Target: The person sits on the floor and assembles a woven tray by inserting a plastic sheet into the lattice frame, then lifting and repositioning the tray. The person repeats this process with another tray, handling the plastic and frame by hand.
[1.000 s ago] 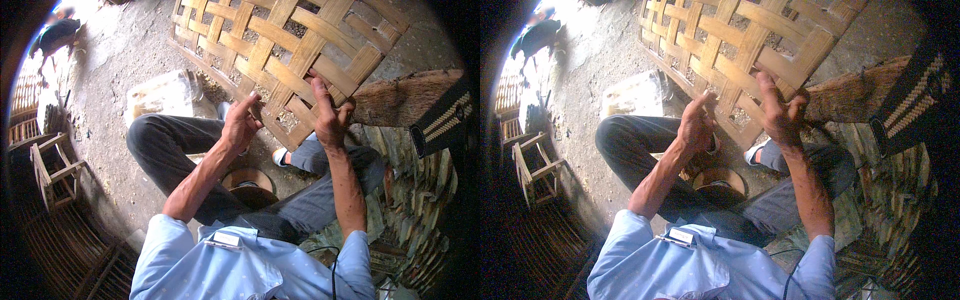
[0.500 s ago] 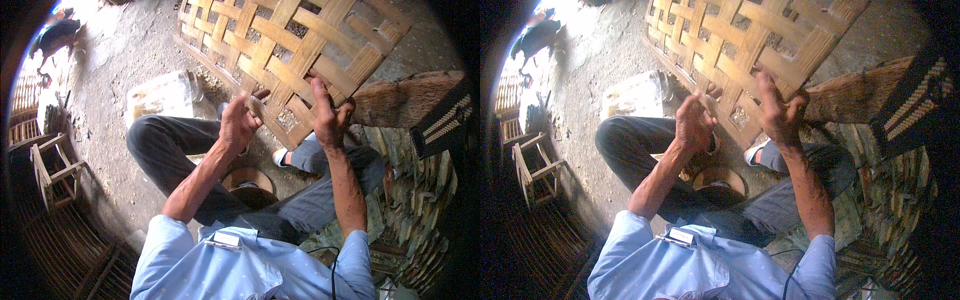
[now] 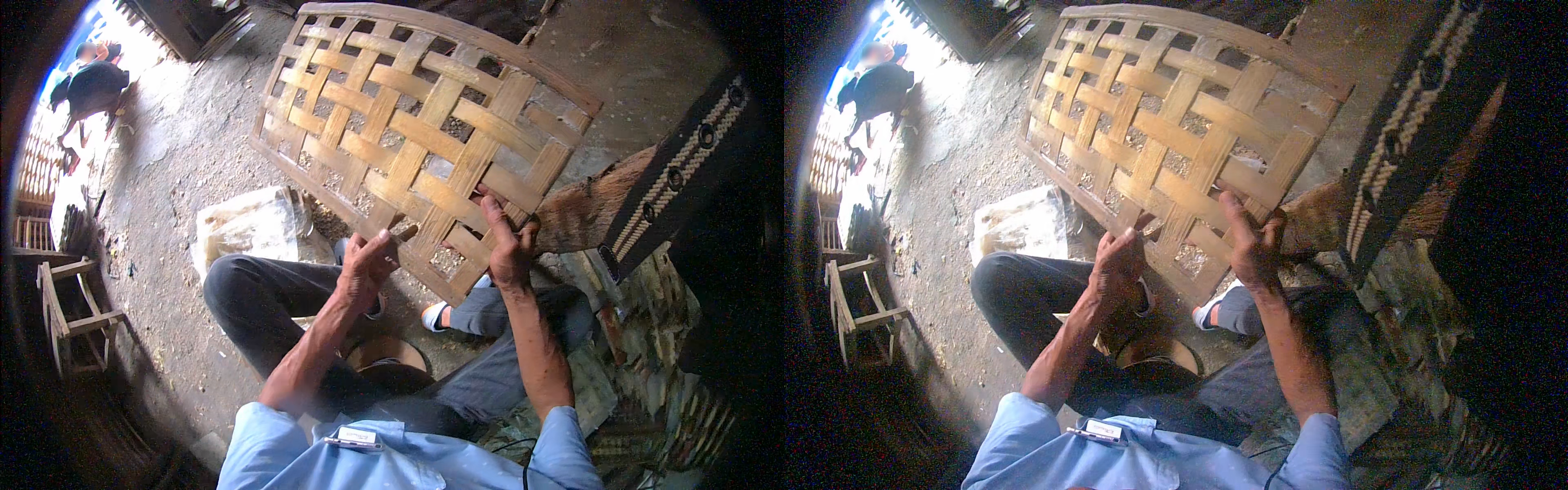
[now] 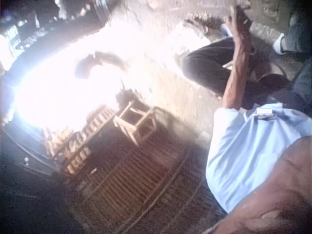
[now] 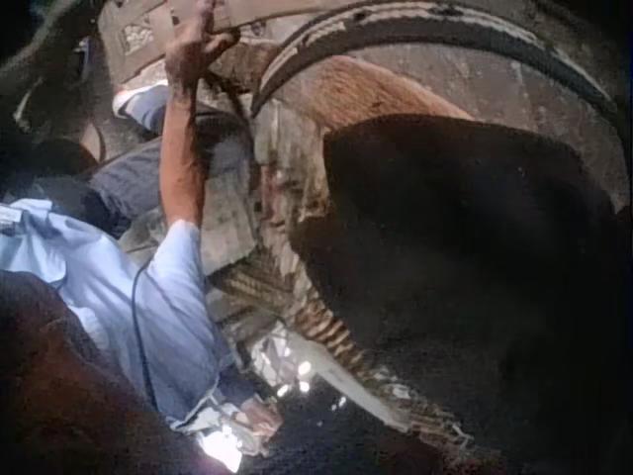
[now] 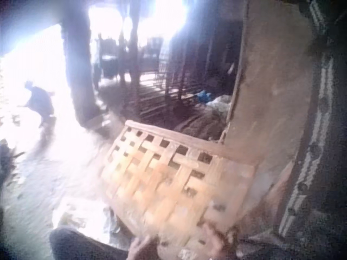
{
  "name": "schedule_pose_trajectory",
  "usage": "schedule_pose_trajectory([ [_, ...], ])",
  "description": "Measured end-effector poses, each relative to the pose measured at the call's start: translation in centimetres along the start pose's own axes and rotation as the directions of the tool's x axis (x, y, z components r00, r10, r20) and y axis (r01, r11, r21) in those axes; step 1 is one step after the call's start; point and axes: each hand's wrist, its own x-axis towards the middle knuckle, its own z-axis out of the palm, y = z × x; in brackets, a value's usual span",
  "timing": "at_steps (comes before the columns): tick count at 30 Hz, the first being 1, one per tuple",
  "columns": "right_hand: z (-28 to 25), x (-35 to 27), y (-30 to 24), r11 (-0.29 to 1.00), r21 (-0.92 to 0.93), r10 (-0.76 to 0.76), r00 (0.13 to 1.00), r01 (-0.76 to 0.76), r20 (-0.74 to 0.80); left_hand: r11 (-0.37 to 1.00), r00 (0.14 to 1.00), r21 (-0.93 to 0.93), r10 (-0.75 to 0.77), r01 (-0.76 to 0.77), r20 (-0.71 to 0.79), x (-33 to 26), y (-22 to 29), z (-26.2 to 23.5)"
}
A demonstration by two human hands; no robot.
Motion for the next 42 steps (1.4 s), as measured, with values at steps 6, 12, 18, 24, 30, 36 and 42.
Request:
schedule_pose_trajectory([
  [6,-0.4,-0.5,0.5,0.997,0.053,0.046,0.999,-0.048,0.028,0.906,0.964,0.355,-0.263,0.23,0.047,-0.7,1.5,-1.7],
  [12,-1.4,-0.5,-0.3,0.541,-0.544,-0.581,0.753,0.641,0.31,0.983,0.986,0.18,0.008,0.022,-0.165,3.3,2.3,-4.9],
  [18,1.3,-4.4,-1.6,0.514,-0.25,-0.489,0.52,0.82,0.7,0.939,0.936,0.097,0.313,-0.331,0.163,-2.5,5.7,-4.3],
  [24,3.8,-6.7,-1.1,0.3,-0.339,-0.445,0.445,0.892,0.777,0.917,0.969,0.321,0.247,-0.238,0.011,-4.5,5.5,-8.9],
  [30,3.0,-7.2,-1.2,0.286,-0.365,-0.441,0.46,0.886,0.77,0.901,0.959,0.421,0.206,-0.108,-0.195,-0.4,1.6,-13.7],
  [36,3.6,-7.5,-1.8,0.3,-0.355,-0.455,0.459,0.886,0.763,0.847,0.926,0.531,0.219,-0.024,-0.307,0.4,-1.4,-17.0],
  [42,3.2,-7.3,-2.8,0.382,-0.262,-0.541,0.444,0.886,0.714,0.794,0.886,0.607,0.264,0.025,-0.382,-0.8,-2.2,-21.5],
])
